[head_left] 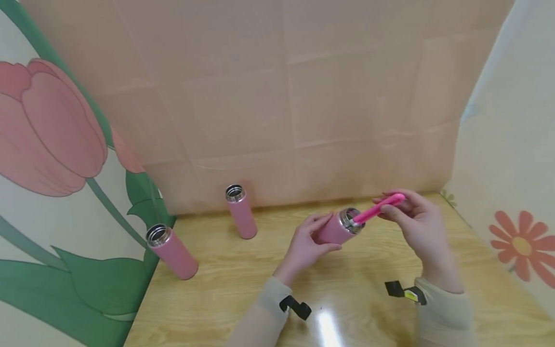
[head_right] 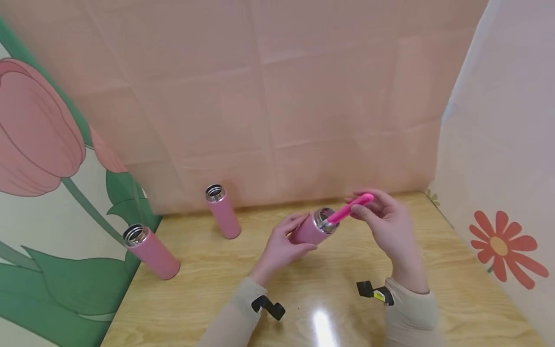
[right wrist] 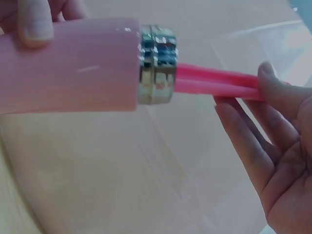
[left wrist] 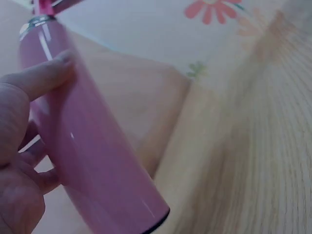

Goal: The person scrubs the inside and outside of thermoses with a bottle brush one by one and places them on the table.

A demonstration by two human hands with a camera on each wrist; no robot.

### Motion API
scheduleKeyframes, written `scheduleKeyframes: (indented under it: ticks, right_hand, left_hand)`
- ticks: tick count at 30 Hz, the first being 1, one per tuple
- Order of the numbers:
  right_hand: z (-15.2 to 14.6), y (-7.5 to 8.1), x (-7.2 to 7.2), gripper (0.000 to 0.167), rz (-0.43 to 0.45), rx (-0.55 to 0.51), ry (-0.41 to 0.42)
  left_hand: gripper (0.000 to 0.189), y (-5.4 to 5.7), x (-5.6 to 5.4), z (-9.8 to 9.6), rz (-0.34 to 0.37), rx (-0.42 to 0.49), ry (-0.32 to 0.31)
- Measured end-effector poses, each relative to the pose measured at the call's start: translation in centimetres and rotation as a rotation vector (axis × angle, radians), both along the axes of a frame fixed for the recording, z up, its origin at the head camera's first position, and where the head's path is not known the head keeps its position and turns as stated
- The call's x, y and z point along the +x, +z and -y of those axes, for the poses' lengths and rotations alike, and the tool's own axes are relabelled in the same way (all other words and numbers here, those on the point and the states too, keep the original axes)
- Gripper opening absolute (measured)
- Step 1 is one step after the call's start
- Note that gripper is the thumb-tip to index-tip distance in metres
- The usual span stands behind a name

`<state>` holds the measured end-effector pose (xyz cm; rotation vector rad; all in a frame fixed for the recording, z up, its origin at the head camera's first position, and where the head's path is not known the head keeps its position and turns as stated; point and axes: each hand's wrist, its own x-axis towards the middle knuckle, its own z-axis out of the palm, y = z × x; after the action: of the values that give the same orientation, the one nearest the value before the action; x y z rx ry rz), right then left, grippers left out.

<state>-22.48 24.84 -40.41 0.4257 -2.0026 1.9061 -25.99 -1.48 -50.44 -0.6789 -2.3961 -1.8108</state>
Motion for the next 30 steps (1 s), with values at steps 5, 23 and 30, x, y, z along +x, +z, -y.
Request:
scheduleKeyframes:
  ticks: [5,23,30]
  right_hand:
    - [1.9,-0.3,1.1,0.017,-0.093,0.013,0.11]
    - [4.9,-2.0,1.9,0.021,-0.289,-0.156,0.322]
    - [5.8,-1.6,2.0,0.023,-0.298,-0.149,0.274]
  left_hand:
    - [0.078,0.7,1.5,3.7,-0.041,0.003,0.024]
    - [0.073,1.7,3.4,8.6,-0.078,-0.03,-0.037]
    - [0.072,1.8,3.4,8.9,-0.041,-0.008,-0.015]
